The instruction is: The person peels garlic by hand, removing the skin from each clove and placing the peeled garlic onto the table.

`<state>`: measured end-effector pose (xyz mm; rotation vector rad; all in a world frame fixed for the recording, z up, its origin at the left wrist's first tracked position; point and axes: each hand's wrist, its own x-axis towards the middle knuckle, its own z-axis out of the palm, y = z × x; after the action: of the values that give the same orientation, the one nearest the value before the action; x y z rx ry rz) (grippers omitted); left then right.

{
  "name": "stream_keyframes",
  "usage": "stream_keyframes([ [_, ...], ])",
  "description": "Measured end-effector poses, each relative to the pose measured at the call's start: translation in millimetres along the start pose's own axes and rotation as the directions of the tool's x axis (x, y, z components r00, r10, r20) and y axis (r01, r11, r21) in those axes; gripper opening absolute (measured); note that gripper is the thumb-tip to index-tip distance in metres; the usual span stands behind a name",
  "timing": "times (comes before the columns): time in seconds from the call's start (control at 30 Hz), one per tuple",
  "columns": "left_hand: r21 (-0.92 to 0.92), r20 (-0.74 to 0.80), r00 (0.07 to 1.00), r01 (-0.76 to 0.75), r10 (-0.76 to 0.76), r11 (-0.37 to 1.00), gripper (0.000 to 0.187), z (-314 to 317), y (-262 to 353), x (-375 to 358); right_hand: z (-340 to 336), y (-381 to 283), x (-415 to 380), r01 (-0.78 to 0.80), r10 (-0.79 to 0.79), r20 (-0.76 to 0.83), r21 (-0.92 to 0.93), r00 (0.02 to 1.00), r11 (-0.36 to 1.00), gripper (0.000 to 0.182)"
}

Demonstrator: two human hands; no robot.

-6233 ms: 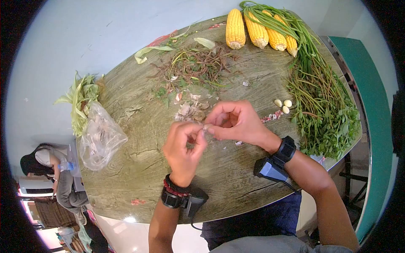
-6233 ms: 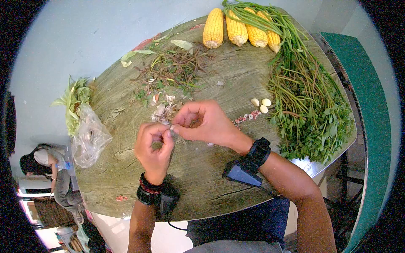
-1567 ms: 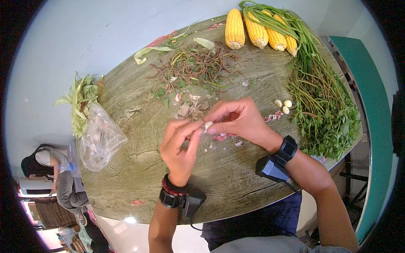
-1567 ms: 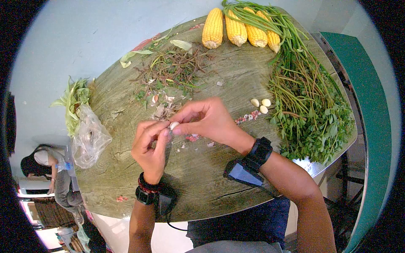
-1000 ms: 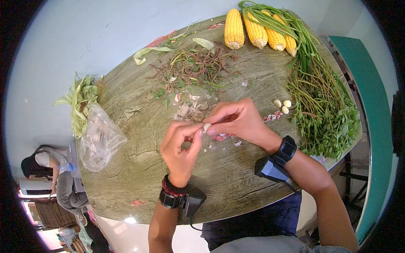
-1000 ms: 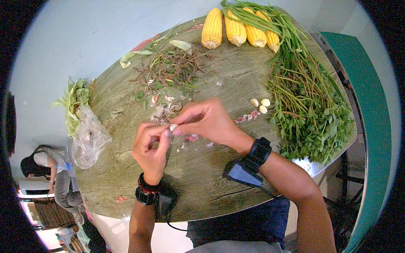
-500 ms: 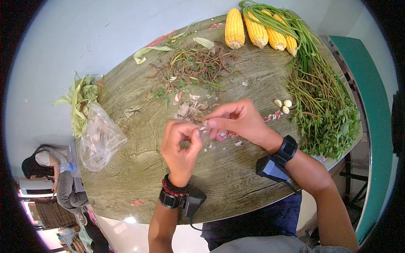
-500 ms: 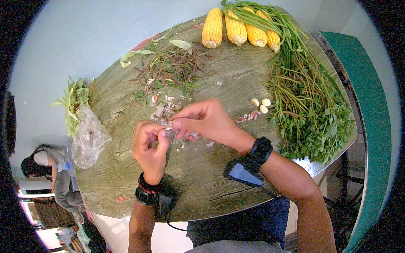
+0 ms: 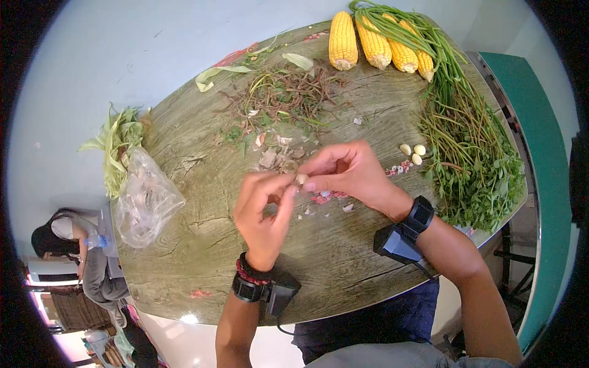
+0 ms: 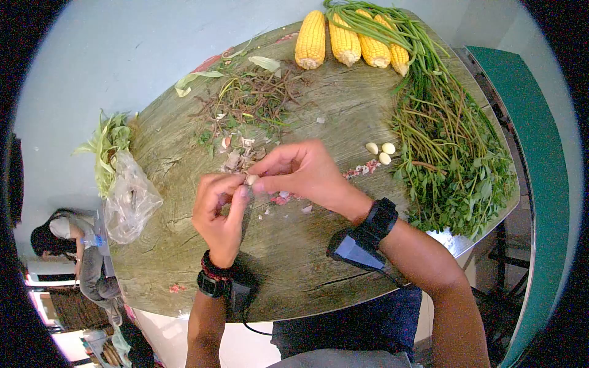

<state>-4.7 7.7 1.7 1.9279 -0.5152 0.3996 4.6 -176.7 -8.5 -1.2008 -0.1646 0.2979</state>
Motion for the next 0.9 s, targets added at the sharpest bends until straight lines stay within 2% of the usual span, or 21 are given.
stream_keyframes([
  [0.03,-0.012,0.011,1.0,0.025,-0.025,1.0,0.016,-0.3,1.0,-0.8,0.4,-1.9,-0.6,-0.016,0.016,0.0,-0.005,1.0,1.0,0.017],
  [0.13,-0.009,-0.001,1.0,0.028,-0.028,1.0,0.016,0.5,0.1,-1.7,-2.1,7.4,2.9,0.069,-0.069,0.011,-0.022,0.998,0.997,0.016],
  [0.23,0.018,-0.007,1.0,-0.003,0.003,1.0,0.015,1.1,-0.8,-1.3,0.1,1.6,0.9,0.015,-0.015,0.0,-0.014,1.0,1.0,0.018],
  [0.33,0.027,-0.017,0.995,-0.098,0.098,0.995,0.022,2.0,-4.7,0.8,1.5,3.3,2.0,0.038,-0.038,-0.005,-0.038,0.999,0.999,0.019],
  [0.43,0.03,-0.015,0.995,-0.102,0.102,0.994,0.022,1.6,-4.0,1.4,0.1,-0.2,1.6,-0.031,0.031,0.016,-0.035,0.999,0.999,0.021],
  [0.63,0.084,-0.019,0.99,-0.137,0.139,0.987,0.022,0.6,-4.0,2.0,0.3,1.1,1.6,-0.014,0.014,-0.003,-0.063,1.0,0.998,0.018],
  [0.9,0.069,-0.005,1.0,0.001,-0.001,0.998,0.011,0.5,1.8,-0.5,1.1,0.0,0.9,-0.027,0.03,0.028,-0.108,0.999,0.994,0.018],
])
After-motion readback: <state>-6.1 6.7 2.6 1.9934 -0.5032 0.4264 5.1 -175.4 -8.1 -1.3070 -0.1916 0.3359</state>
